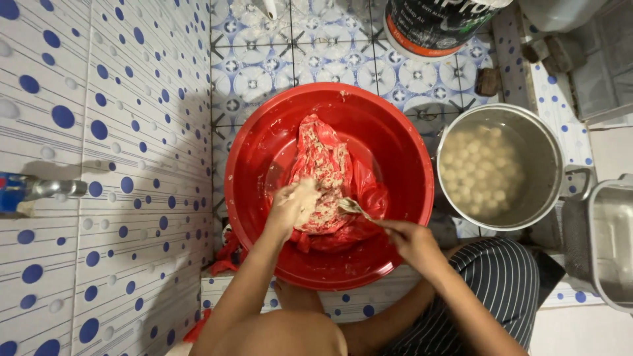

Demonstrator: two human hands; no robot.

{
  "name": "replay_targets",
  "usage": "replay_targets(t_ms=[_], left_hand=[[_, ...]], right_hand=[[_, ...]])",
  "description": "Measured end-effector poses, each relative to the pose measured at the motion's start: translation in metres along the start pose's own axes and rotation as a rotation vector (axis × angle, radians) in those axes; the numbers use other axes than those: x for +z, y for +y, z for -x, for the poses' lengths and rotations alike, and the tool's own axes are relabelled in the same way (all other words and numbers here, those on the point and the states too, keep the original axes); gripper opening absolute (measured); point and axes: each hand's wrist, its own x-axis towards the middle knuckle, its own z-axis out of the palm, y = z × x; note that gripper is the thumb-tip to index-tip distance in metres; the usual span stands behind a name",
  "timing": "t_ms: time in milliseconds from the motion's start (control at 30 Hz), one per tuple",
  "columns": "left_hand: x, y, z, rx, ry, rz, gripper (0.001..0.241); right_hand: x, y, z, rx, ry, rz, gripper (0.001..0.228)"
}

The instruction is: Forming balls from a meat mixture by squeezing it through the hand and scooping with a spoon into a pot of water.

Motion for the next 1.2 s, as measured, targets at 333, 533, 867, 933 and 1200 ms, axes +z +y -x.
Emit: replay_targets(t_ms=[333, 533, 867, 933, 1200], left_hand=[[0.034, 0.037, 0.042, 0.273, -0.214, 0.018, 0.034], [0.034, 0.046, 0.049, 0.267, -0.158, 0.065, 0.032], [0.025, 0.04, 0.036, 0.129, -0.214, -0.002, 0.025], [0.023, 0.043, 0.04, 0.141, -0.28, 0.065, 0.023], [0.022, 0.048, 0.045, 0.257, -0.327, 0.104, 0.031]], right_hand=[[-0.022, 0.002, 0.03, 0.121, 0.071, -0.281, 0.029], [-0.021, -0.007, 0.036, 0.101, 0.09, -0.321, 0.027], [-0.023, -0.003, 0.034, 0.239, 0.054, -0.426, 0.031], [-0.023, -0.008, 0.033, 0.263, 0.055, -0.439, 0.03], [-0.022, -0.016, 0.03, 0.196, 0.066, -0.432, 0.03]])
